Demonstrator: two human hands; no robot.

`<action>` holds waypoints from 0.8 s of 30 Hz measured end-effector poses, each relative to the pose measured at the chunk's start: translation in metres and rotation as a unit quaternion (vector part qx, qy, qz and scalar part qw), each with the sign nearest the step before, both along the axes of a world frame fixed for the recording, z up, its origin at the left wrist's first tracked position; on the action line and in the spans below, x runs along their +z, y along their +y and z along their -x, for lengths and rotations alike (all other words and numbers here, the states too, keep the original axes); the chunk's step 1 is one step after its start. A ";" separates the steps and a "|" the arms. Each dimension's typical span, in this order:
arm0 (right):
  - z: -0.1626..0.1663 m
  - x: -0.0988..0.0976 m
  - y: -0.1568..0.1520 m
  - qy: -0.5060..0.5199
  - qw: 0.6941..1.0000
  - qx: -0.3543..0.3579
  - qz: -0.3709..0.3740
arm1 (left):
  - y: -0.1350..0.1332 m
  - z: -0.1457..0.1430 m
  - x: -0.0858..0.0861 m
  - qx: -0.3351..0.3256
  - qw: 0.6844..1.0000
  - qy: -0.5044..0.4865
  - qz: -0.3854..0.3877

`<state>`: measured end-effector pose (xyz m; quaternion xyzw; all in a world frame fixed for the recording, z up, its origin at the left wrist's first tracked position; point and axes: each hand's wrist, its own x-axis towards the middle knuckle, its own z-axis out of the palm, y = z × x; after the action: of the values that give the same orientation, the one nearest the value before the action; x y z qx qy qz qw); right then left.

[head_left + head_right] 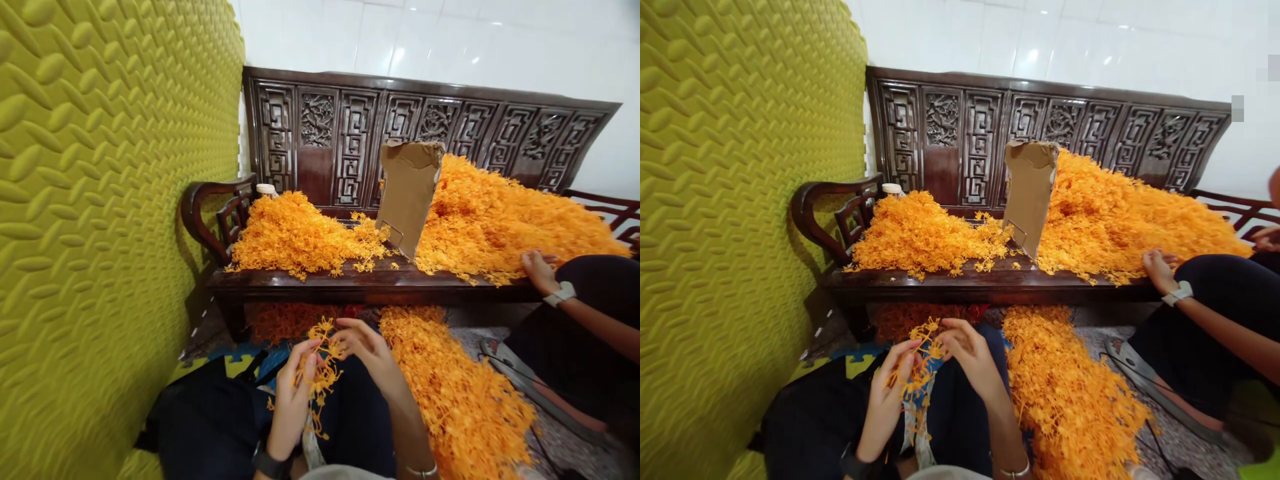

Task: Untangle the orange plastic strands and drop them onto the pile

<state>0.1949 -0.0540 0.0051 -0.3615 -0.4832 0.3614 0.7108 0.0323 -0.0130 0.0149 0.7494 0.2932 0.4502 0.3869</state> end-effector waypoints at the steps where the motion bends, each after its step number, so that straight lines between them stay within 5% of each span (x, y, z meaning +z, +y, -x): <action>1: 0.004 -0.002 0.000 0.005 1.000 0.009 0.024 | -0.001 0.000 -0.001 -0.002 1.000 0.010 -0.015; 4: 0.008 -0.003 -0.001 0.020 0.998 -0.006 0.054 | -0.003 0.000 -0.005 0.017 0.994 0.047 -0.094; 10: 0.009 -0.003 -0.008 -0.024 0.990 -0.128 -0.053 | -0.005 -0.004 -0.012 0.025 0.946 0.085 -0.312; 14: 0.012 -0.005 -0.006 0.033 0.965 -0.242 -0.095 | -0.013 -0.014 -0.010 0.022 0.896 0.090 -0.435; 20: 0.012 0.003 -0.013 0.149 0.932 -0.301 -0.134 | -0.018 -0.028 -0.004 -0.002 0.882 0.078 -0.464; 24: 0.009 0.009 -0.019 0.197 0.914 -0.317 -0.162 | -0.013 -0.030 -0.019 -0.052 0.888 0.089 -0.449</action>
<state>0.1860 -0.0734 0.0136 -0.2971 -0.2450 0.0982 0.9176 0.0623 -0.0261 -0.0039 0.8940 0.0533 0.4448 0.0043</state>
